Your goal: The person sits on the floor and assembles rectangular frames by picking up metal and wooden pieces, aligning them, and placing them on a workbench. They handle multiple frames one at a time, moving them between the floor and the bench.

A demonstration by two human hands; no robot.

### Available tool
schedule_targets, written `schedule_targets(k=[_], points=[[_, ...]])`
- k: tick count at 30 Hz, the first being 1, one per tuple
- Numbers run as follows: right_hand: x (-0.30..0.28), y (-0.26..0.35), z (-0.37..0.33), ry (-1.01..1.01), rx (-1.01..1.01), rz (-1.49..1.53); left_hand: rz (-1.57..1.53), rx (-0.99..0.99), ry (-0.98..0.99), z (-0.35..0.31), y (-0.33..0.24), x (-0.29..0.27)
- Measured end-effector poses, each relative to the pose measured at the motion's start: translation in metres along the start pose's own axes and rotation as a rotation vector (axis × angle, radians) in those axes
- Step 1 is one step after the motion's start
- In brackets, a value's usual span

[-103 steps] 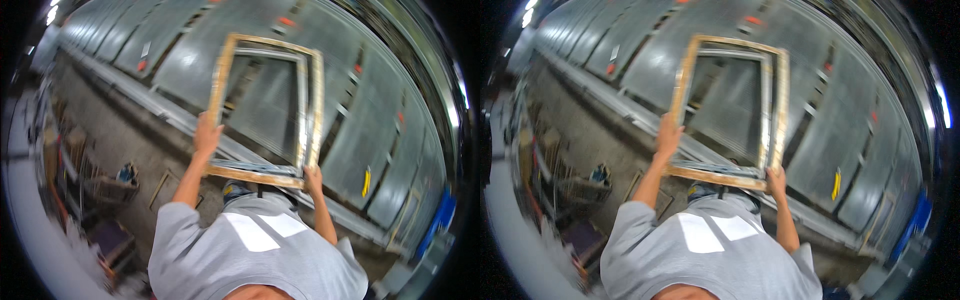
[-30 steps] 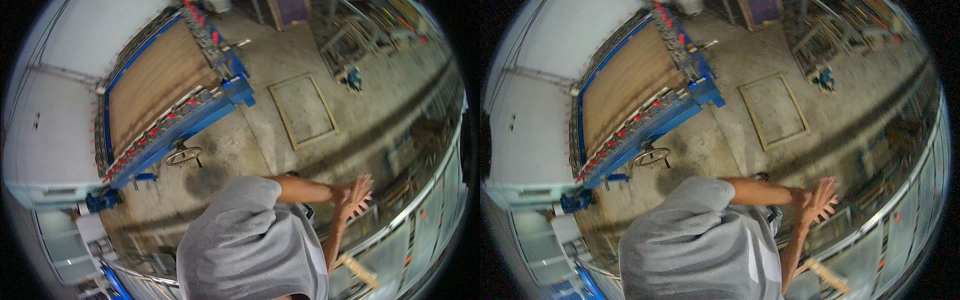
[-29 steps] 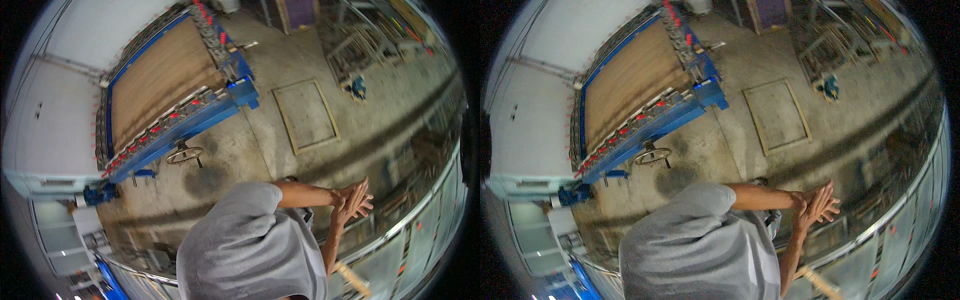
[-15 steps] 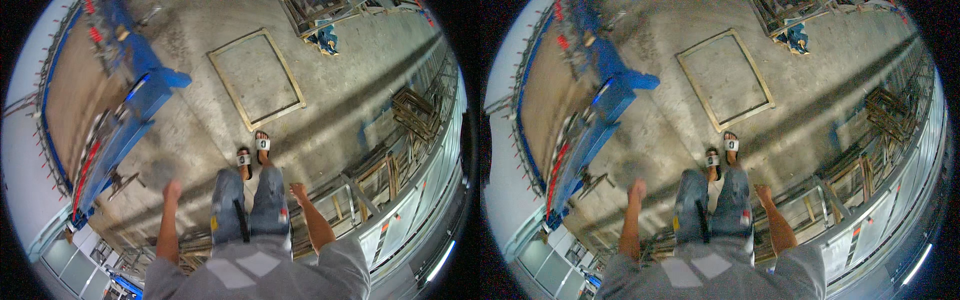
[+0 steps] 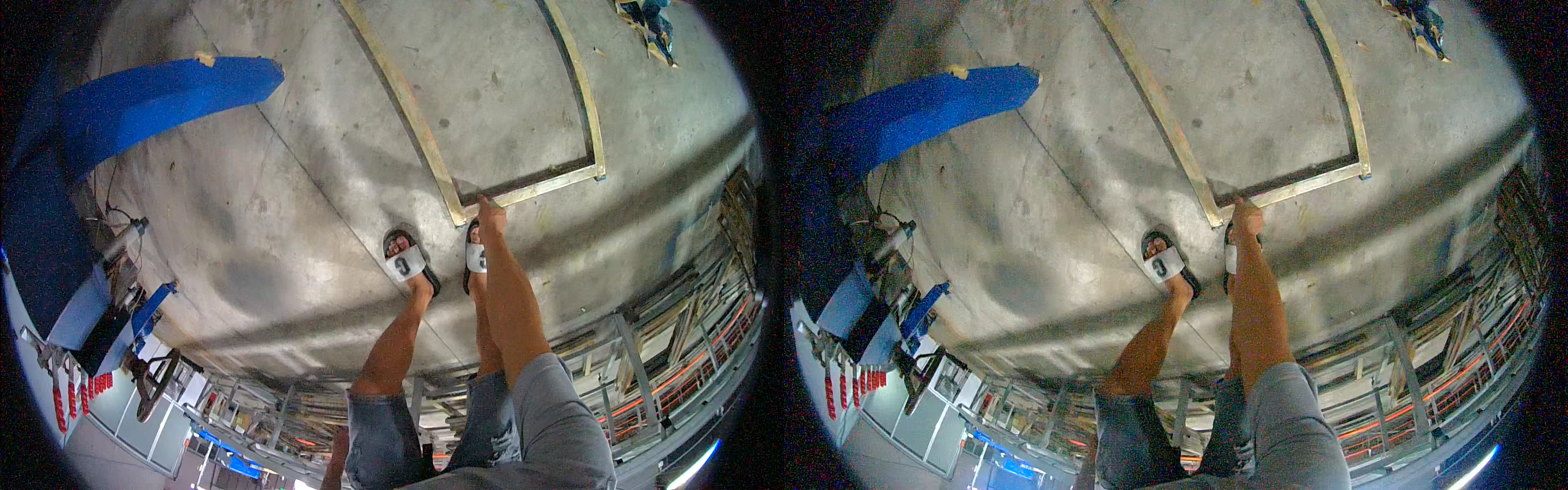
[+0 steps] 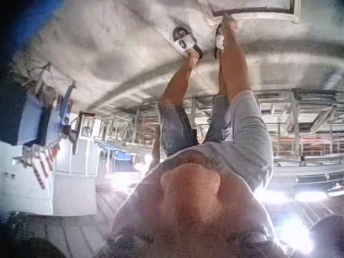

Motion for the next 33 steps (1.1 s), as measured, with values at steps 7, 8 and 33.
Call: schedule_targets(k=[7, 8, 33], points=[[-0.138, 0.044, -0.042, -0.104, 0.083, 0.403, -0.272, 0.148, 0.129, -0.058, -0.005, -0.031], [-0.165, 0.066, -0.055, -0.021, 0.017, 0.456, -0.327, 0.190, 0.171, -0.066, -0.005, -0.042], [-0.418, -0.069, -0.562, 0.328, -0.482, 0.872, -0.540, 0.304, 0.024, 0.138, 0.209, -0.327]])
Point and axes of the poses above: each hand's wrist, its own z-axis towards the middle knuckle, its own x-axis out of the palm, y = z × x, the point moved 6 cm from there along z, towards the middle knuckle, and after that the axes turned 15 degrees about -y, right-handed, at the moved point
